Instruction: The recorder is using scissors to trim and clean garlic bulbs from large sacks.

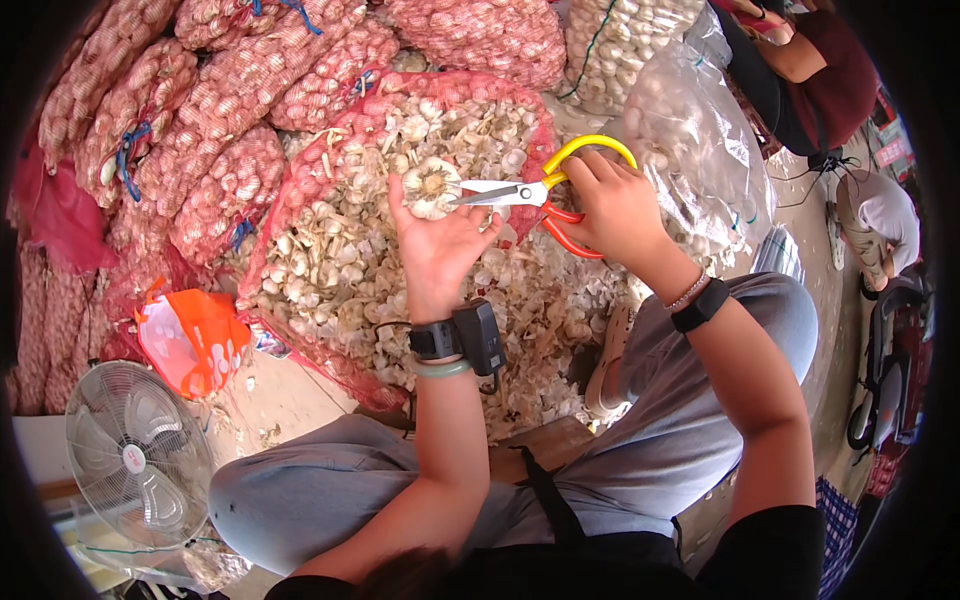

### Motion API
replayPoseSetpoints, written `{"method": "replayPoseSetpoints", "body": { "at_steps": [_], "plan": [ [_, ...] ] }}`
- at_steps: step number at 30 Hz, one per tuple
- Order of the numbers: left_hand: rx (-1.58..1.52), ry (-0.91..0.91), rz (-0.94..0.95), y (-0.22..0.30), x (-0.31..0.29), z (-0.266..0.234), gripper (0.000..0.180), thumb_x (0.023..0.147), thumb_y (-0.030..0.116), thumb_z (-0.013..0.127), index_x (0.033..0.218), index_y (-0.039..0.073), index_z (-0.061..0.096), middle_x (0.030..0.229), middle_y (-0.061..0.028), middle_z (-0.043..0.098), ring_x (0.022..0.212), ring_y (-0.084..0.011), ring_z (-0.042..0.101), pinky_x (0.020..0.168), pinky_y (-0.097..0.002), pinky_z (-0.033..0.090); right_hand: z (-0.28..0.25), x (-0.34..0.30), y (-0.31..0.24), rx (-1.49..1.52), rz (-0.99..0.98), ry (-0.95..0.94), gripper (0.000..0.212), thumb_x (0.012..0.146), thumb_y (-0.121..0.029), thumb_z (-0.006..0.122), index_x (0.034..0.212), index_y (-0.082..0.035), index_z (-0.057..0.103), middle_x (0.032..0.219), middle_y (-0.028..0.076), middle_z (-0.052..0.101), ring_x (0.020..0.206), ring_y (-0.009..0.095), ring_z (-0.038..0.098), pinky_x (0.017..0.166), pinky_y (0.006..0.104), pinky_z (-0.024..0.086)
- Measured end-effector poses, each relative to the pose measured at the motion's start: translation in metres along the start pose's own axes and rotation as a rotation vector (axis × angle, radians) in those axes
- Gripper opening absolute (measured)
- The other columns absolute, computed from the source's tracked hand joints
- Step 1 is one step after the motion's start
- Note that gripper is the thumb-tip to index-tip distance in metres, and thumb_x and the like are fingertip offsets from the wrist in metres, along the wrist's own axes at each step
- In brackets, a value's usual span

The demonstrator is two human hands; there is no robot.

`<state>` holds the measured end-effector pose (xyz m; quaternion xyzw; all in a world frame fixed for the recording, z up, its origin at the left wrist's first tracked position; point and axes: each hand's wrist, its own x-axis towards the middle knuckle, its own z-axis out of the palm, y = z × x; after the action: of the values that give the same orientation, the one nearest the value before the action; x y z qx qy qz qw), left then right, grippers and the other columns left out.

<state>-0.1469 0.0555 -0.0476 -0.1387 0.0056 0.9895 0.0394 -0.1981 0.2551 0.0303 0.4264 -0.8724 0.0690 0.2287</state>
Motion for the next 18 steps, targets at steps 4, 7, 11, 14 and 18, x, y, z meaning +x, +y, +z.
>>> {"method": "replayPoseSetpoints", "body": {
  "at_steps": [4,7,11,14,18],
  "plan": [
    [-0.021,0.036,0.052,-0.001,0.000,0.000,0.071,0.068,0.067,0.063,0.112,0.012,0.055,0.115,-0.0105,0.046,0.115,-0.0262,0.040,0.095,-0.0464,0.031,0.006,0.001,-0.004,0.009,0.003,-0.003,0.042,0.067,-0.034,0.073,0.095,-0.007,0.055,0.089,0.008,0.057,0.079,0.026,0.061,0.064,0.0355,0.050],
    [0.016,0.029,0.078,-0.001,0.000,0.001,0.071,0.068,0.069,0.062,0.113,0.014,0.057,0.114,-0.0091,0.047,0.114,-0.0254,0.040,0.094,-0.0460,0.031,0.009,0.002,-0.003,0.019,0.025,-0.016,0.041,0.068,-0.032,0.073,0.094,-0.007,0.055,0.086,0.007,0.057,0.077,0.026,0.061,0.063,0.0351,0.049],
    [0.047,0.016,0.043,0.000,0.000,0.001,0.071,0.069,0.070,0.060,0.115,0.016,0.057,0.112,-0.0075,0.047,0.113,-0.0247,0.040,0.092,-0.0449,0.032,0.010,0.008,-0.007,-0.012,-0.029,0.077,0.038,0.068,-0.031,0.073,0.092,-0.007,0.055,0.084,0.007,0.056,0.074,0.025,0.060,0.061,0.0350,0.049],
    [0.051,-0.029,0.015,-0.001,-0.001,0.003,0.070,0.069,0.069,0.060,0.116,0.017,0.057,0.111,-0.0077,0.048,0.111,-0.0244,0.041,0.089,-0.0439,0.033,0.013,0.011,-0.007,-0.065,-0.008,0.101,0.035,0.069,-0.030,0.072,0.091,-0.009,0.055,0.084,0.006,0.057,0.075,0.024,0.060,0.060,0.0346,0.049],
    [0.046,0.014,0.048,-0.001,0.000,0.005,0.070,0.069,0.069,0.060,0.114,0.016,0.057,0.105,-0.0062,0.051,0.105,-0.0221,0.044,0.089,-0.0435,0.032,0.018,0.009,-0.006,-0.047,0.044,0.059,0.033,0.070,-0.030,0.072,0.091,-0.010,0.056,0.082,0.004,0.057,0.072,0.023,0.061,0.058,0.0342,0.050]
  ]
}}
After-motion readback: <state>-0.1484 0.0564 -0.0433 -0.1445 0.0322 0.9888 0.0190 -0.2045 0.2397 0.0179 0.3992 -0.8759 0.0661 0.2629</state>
